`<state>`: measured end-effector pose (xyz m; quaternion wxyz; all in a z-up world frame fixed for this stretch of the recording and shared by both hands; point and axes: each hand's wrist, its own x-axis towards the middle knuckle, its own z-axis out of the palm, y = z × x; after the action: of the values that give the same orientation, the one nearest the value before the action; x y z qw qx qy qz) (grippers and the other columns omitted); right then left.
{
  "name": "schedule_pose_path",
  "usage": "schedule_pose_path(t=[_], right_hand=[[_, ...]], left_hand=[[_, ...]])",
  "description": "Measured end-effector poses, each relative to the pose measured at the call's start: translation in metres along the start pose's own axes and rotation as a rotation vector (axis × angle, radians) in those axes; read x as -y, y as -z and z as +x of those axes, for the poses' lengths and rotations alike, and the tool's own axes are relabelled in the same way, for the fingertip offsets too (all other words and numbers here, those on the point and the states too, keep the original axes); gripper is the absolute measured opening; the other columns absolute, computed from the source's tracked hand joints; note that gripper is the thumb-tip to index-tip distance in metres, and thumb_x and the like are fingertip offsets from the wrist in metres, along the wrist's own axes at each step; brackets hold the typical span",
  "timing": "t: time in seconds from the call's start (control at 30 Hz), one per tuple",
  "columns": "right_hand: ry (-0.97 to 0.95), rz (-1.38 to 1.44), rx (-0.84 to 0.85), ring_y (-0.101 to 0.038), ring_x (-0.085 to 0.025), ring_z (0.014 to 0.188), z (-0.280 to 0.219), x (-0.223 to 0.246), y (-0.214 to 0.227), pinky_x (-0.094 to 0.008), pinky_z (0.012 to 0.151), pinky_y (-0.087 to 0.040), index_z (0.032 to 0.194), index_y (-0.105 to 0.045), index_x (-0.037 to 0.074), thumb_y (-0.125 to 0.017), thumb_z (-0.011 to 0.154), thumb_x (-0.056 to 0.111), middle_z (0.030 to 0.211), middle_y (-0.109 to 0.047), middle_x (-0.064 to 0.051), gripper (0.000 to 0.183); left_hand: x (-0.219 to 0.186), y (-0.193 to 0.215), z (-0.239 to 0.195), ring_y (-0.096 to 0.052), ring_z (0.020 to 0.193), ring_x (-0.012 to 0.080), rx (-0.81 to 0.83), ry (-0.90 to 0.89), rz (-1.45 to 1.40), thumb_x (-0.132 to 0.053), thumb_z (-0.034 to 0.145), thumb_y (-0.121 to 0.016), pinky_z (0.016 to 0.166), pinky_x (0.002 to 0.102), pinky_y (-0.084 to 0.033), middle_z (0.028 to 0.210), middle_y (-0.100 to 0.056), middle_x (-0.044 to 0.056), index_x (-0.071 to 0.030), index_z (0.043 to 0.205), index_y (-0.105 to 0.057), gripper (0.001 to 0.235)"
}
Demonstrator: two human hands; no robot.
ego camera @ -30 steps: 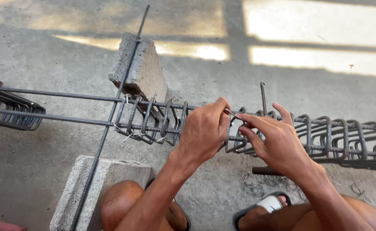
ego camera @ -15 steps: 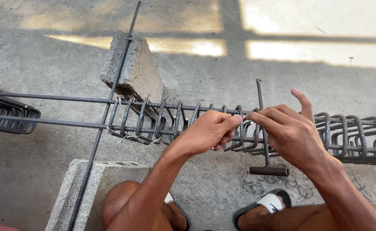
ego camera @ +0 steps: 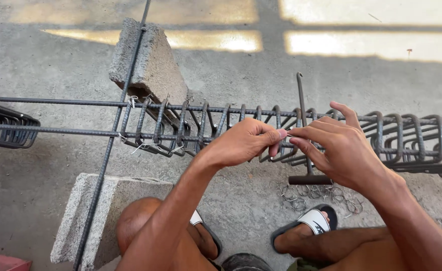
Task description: Tying rebar intersections with steel wire using a manual twisting tool
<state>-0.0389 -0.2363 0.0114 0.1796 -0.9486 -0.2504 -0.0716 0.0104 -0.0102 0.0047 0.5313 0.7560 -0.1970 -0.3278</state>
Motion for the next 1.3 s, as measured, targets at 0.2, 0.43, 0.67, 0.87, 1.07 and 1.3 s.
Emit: schedule_pose_path(t=[0.2, 0.43, 0.67, 0.87, 1.07, 1.3], right_hand=[[-0.508, 0.32, 0.374, -0.064, -0.017, 0.082, -0.008, 0.013, 0.01, -0.036, 0.074, -0.053, 0.101, -0.084, 0.014, -0.063, 0.093, 0.036, 0.08, -0.078, -0.005, 0.031], [-0.594, 0.505, 0.453, -0.055, -0.017, 0.053, -0.002, 0.006, 0.013, -0.033, 0.055, -0.05, 0.09, -0.091, 0.002, -0.06, 0.094, 0.043, 0.049, -0.052, -0.01, 0.052], [-0.262, 0.197, 0.375, -0.072, -0.032, 0.08, -0.009, -0.002, -0.004, -0.052, 0.117, -0.033, 0.086, -0.08, 0.02, -0.048, 0.106, 0.042, 0.065, -0.07, -0.007, 0.043], [-0.172, 0.077, 0.283, -0.073, -0.029, 0.091, -0.003, -0.005, -0.012, -0.056, 0.122, -0.024, 0.081, -0.071, 0.02, -0.04, 0.11, 0.047, 0.082, -0.076, -0.002, 0.05], [-0.152, 0.101, 0.205, -0.073, -0.029, 0.09, 0.01, 0.001, -0.017, -0.056, 0.121, -0.027, 0.08, -0.067, 0.019, -0.038, 0.112, 0.048, 0.079, -0.074, -0.003, 0.052], [-0.263, 0.166, 0.277, -0.075, -0.038, 0.084, 0.021, -0.005, -0.026, -0.061, 0.115, -0.036, 0.076, -0.071, 0.016, -0.035, 0.111, 0.049, 0.069, -0.073, -0.01, 0.061]], left_hand=[[0.004, -0.016, 0.004, -0.035, 0.038, 0.0072, -0.004, 0.023, 0.106, -0.054, 0.095, -0.051, 0.043, 0.023, -0.031, 0.047, -0.051, -0.003, -0.008, 0.057, -0.069, 0.062], [0.01, -0.016, 0.009, -0.031, 0.04, 0.0067, 0.045, -0.089, 0.276, -0.053, 0.097, -0.054, 0.04, 0.025, -0.025, 0.048, -0.04, -0.007, -0.014, 0.049, -0.049, 0.061], [-0.004, -0.014, -0.006, -0.038, 0.044, 0.0184, 0.055, 0.026, 0.465, -0.041, 0.107, -0.05, 0.053, 0.032, -0.039, 0.048, -0.044, 0.002, -0.011, 0.057, -0.053, 0.058], [-0.013, -0.009, -0.023, -0.048, 0.052, 0.0323, -0.062, 0.001, 0.5, -0.048, 0.104, -0.045, 0.06, 0.043, -0.045, 0.049, -0.045, 0.011, -0.011, 0.05, -0.046, 0.065], [-0.001, 0.011, -0.01, -0.05, 0.055, 0.0312, -0.109, -0.024, 0.435, -0.052, 0.103, -0.045, 0.062, 0.043, -0.047, 0.05, -0.046, 0.012, -0.012, 0.052, -0.048, 0.065], [0.03, 0.019, 0.023, -0.055, 0.057, 0.0217, -0.01, -0.022, 0.405, -0.036, 0.108, -0.04, 0.072, 0.036, -0.051, 0.057, -0.056, 0.004, -0.017, 0.063, -0.058, 0.052]])
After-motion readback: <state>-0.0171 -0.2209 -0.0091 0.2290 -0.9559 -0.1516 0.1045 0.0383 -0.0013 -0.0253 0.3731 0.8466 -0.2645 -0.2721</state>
